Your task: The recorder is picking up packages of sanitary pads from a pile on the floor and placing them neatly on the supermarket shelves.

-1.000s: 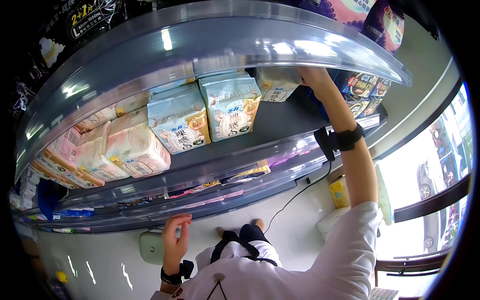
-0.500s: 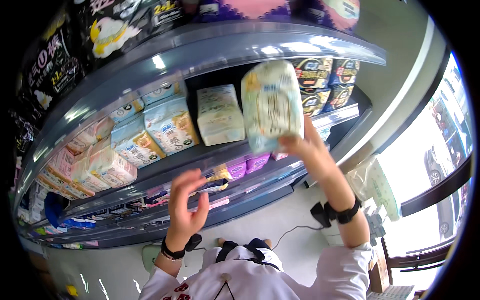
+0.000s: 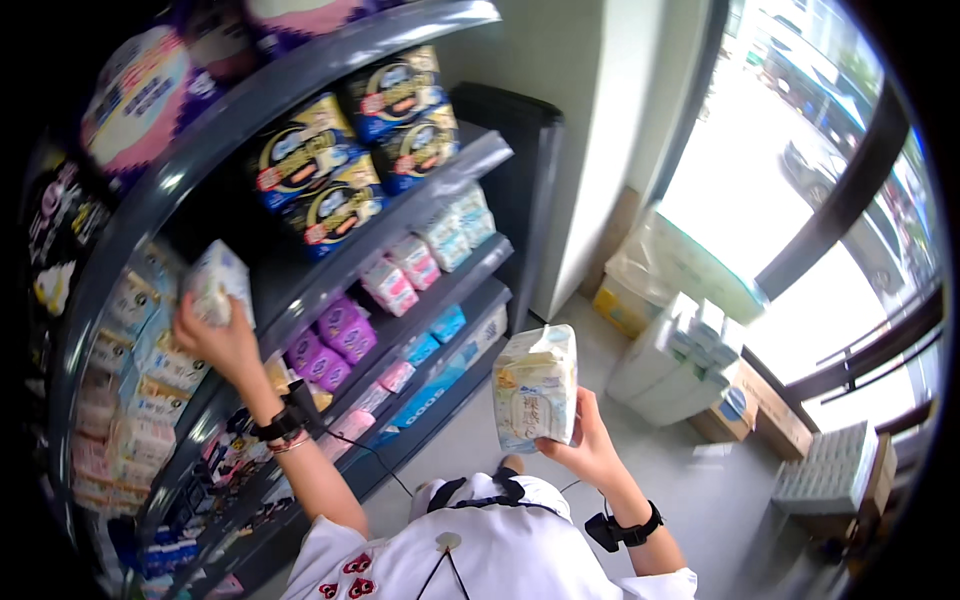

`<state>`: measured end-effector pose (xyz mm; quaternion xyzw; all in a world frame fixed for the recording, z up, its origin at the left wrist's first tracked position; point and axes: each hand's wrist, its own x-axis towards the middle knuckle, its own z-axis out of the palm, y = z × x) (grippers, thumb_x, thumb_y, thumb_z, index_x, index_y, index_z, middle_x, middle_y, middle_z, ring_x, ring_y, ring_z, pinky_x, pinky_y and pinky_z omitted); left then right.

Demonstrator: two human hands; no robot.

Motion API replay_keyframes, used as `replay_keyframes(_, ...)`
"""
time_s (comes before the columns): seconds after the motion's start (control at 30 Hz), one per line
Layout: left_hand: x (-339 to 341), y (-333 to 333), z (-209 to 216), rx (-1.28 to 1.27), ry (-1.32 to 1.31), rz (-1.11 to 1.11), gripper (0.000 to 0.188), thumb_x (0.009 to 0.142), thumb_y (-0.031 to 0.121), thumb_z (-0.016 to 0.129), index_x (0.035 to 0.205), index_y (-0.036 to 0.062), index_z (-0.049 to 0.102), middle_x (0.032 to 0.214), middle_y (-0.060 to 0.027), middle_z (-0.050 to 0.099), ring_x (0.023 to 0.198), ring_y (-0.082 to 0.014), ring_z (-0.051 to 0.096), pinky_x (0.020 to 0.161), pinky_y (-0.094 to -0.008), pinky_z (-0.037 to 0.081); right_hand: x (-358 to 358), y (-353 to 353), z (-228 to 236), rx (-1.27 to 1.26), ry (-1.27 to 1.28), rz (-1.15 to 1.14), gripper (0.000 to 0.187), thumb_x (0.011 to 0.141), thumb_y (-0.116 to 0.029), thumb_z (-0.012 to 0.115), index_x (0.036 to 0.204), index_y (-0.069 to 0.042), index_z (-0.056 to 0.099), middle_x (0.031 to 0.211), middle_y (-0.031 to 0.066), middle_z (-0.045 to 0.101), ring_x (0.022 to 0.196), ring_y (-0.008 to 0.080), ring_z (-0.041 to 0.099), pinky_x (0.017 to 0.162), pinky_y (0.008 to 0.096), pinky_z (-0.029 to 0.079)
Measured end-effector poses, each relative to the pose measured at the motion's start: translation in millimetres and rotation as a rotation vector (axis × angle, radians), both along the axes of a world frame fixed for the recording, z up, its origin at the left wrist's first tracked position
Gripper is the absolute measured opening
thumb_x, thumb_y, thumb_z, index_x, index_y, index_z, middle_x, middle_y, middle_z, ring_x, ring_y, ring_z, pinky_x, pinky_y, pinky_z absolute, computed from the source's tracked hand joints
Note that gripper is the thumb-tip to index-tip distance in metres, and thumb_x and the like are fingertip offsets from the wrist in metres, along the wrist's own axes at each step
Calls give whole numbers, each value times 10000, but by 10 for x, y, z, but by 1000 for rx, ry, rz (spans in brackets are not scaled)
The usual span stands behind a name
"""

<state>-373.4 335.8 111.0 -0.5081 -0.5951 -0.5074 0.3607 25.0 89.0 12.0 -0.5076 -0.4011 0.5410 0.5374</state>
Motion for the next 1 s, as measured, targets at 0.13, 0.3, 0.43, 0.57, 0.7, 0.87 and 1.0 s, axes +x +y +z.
replay_keyframes(0.13, 426, -522, 336, 227, 154, -29, 538, 836, 199, 759, 1279, 25, 508, 1296, -180, 447, 1226, -349, 451, 1043, -495, 394, 390, -212, -209, -18, -231, -132, 828, 745, -184, 819, 1377, 4, 317, 1280, 132, 526, 1195, 188, 539, 1033, 366, 435)
replay_keyframes(0.3, 1388, -996, 124, 199, -196, -914, 708, 848, 211, 627, 1429, -31, 302, 1459, -236, 346, 1335, -369, 413, 1083, -502, 418, 681, -498, -381, -71, -161, -287, 838, 744, -207, 818, 1384, -5, 317, 1276, 134, 527, 1184, 202, 555, 1044, 382, 441)
replay_keyframes(0.43, 2420, -1047, -450, -532, -643, -1391, 807, 757, 369, 641, 1417, 15, 341, 1431, -187, 380, 1302, -335, 428, 1054, -478, 405, 903, -675, -561, -128, -153, -431, 824, 742, -211, 818, 1376, -6, 334, 1249, 128, 536, 1178, 206, 561, 1027, 386, 455)
replay_keyframes(0.57, 3043, -841, -1405, -1319, -1616, -1594, 525, 899, 290, 542, 1369, 63, 483, 1279, -91, 593, 1176, -223, 583, 997, -392, 458, 1143, -729, -625, -220, -161, -549, 811, 730, -215, 823, 1362, -4, 359, 1230, 129, 543, 1151, 206, 572, 998, 382, 474)
replay_keyframes(0.7, 3659, -610, -1595, -1693, -1869, -1510, 520, 920, 371, 530, 1373, 117, 510, 1311, -70, 615, 1184, -263, 605, 979, -442, 481, 1459, -739, -765, -271, -232, -650, 828, 715, -242, 836, 1345, 22, 368, 1226, 144, 544, 1139, 215, 578, 987, 383, 484)
replay_keyframes(0.87, 4560, -126, -1679, -1896, -1764, -1492, 523, 928, 404, 506, 1374, 129, 516, 1325, -71, 610, 1201, -272, 595, 970, -459, 482, 2029, -593, -833, -393, -157, -759, 828, 713, -249, 838, 1334, 36, 370, 1227, 154, 541, 1129, 221, 584, 967, 377, 498)
replay_keyframes(1.0, 5425, 212, -1830, -1992, -1749, -1527, 550, 938, 440, 474, 1400, 143, 491, 1363, -74, 580, 1234, -278, 570, 995, -453, 463, 2667, -438, -902, -485, -167, -845, 825, 712, -253, 846, 1320, 41, 371, 1202, 154, 556, 1114, 221, 584, 935, 370, 510)
